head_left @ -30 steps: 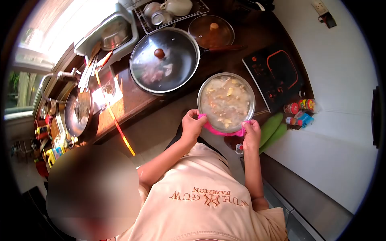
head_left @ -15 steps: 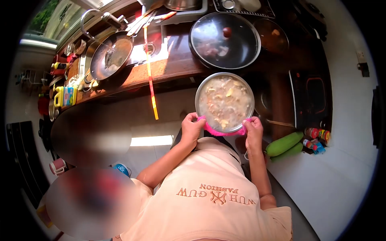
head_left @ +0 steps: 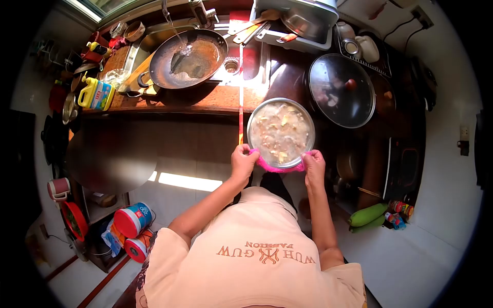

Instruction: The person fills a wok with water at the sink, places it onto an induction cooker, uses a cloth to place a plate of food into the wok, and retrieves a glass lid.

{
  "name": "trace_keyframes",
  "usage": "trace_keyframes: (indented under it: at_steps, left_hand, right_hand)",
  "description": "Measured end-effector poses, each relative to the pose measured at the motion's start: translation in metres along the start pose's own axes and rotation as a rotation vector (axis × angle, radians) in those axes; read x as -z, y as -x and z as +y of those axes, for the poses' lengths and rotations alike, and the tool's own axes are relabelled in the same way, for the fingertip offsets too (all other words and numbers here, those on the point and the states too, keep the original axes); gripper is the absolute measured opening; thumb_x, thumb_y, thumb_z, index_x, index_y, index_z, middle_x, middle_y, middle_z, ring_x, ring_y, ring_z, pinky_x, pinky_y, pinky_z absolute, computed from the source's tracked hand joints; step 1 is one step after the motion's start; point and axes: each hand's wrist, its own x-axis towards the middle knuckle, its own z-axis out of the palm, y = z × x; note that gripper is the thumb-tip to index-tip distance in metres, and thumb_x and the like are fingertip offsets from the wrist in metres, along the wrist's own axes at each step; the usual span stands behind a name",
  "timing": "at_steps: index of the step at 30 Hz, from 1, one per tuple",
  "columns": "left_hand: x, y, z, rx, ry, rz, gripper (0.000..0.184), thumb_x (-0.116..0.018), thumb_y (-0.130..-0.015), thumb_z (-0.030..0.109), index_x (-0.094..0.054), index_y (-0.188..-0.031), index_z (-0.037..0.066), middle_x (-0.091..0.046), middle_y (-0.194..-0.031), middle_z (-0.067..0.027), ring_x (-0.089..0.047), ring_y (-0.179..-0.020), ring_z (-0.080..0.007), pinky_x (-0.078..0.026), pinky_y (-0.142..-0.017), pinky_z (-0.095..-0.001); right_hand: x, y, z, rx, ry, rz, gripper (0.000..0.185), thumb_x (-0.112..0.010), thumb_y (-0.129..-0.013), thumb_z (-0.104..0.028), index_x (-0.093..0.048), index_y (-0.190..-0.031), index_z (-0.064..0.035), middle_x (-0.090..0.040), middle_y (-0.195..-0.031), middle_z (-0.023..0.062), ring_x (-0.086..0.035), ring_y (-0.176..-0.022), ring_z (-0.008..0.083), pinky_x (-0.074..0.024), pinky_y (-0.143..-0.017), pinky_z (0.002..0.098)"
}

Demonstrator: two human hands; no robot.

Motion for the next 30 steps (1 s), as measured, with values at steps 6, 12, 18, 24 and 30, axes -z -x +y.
trace_keyframes:
  at_steps: [6,12,18,24,30]
  left_hand:
    - [0.010,-0.056,-0.007,-0.029,0.014,0.059,0.012,-0.067,-0.072,0.005,-0.057,-0.079,0.003,-0.055,-0.070,0.0010,-0.048,-0.062,-0.0060,-0.041,-0.056,-0.0222]
    - [0.005,-0.103,-0.021,-0.087,-0.028,0.070,0.011,-0.065,-0.077,0.004,-0.057,-0.084,0.004,-0.057,-0.077,-0.0009,-0.053,-0.065,-0.0081,-0.043,-0.057,-0.0226]
    - [-0.010,-0.130,-0.017,-0.048,0.014,0.101,0.013,-0.064,-0.076,0.002,-0.053,-0.082,0.005,-0.054,-0.074,0.0004,-0.049,-0.063,-0.0076,-0.042,-0.058,-0.0224]
    - [-0.027,-0.136,0.002,-0.062,0.042,0.116,0.014,-0.065,-0.075,0.002,-0.053,-0.080,0.007,-0.053,-0.073,0.0018,-0.048,-0.063,-0.0066,-0.040,-0.059,-0.0208]
    - [-0.033,-0.150,-0.004,-0.059,0.041,0.123,0.017,-0.067,-0.073,0.003,-0.052,-0.079,0.008,-0.051,-0.070,0.0033,-0.045,-0.060,-0.0047,-0.036,-0.055,-0.0194]
  right_hand:
    - [-0.037,-0.045,0.010,-0.036,0.024,-0.033,0.015,-0.059,-0.076,0.006,-0.051,-0.085,-0.0039,-0.054,-0.074,0.0001,-0.052,-0.062,0.0062,-0.0443,-0.058,0.0189]
    - [-0.058,-0.086,0.011,-0.035,0.073,-0.036,0.016,-0.059,-0.075,0.006,-0.051,-0.084,-0.0041,-0.053,-0.073,-0.0004,-0.051,-0.060,0.0062,-0.0433,-0.057,0.0188]
    - [-0.064,-0.120,0.005,-0.046,0.107,-0.050,0.016,-0.059,-0.074,0.006,-0.050,-0.083,-0.0049,-0.051,-0.072,-0.0016,-0.049,-0.060,0.0056,-0.0412,-0.056,0.0181]
    - [-0.063,-0.140,0.002,-0.050,0.096,-0.049,0.017,-0.059,-0.074,0.006,-0.050,-0.083,-0.0055,-0.049,-0.070,-0.0026,-0.048,-0.059,0.0052,-0.0399,-0.055,0.0178]
    - [-0.060,-0.147,0.004,-0.044,0.098,-0.041,0.017,-0.060,-0.075,0.005,-0.051,-0.083,-0.0058,-0.049,-0.070,-0.0031,-0.047,-0.058,0.0051,-0.0392,-0.053,0.0181]
